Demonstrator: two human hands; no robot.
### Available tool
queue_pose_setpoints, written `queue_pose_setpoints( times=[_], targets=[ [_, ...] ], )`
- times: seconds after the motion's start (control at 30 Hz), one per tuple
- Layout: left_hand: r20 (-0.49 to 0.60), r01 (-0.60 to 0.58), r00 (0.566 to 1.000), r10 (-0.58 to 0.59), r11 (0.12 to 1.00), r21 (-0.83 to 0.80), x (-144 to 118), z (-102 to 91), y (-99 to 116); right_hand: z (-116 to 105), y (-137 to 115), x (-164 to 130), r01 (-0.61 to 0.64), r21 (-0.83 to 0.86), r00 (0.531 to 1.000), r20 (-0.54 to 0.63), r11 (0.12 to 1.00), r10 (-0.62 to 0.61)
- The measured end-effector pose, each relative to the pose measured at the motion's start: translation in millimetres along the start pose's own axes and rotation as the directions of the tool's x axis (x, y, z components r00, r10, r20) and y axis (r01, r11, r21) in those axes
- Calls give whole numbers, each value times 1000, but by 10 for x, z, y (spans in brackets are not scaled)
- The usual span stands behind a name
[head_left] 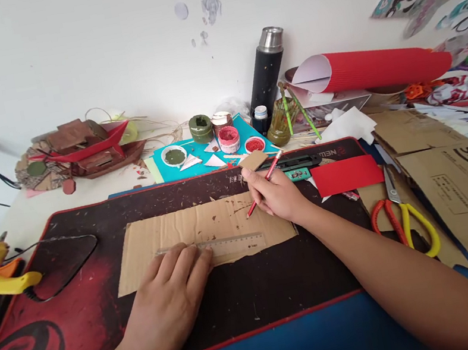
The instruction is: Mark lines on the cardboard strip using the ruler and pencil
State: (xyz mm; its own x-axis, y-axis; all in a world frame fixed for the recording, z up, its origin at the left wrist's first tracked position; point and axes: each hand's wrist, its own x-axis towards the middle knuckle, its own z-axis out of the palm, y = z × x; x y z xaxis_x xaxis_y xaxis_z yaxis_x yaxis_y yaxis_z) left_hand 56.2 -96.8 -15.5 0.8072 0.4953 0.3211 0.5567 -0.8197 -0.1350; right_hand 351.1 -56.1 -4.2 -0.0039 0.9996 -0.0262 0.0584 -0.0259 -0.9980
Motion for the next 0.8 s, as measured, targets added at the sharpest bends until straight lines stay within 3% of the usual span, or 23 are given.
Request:
queue_pose_setpoints(
  times=[0.8],
  targets=[
    [-14, -59, 998, 59, 997, 47, 10, -26, -20, 2, -6, 11, 11, -20, 1000, 16, 1000, -11]
  ],
)
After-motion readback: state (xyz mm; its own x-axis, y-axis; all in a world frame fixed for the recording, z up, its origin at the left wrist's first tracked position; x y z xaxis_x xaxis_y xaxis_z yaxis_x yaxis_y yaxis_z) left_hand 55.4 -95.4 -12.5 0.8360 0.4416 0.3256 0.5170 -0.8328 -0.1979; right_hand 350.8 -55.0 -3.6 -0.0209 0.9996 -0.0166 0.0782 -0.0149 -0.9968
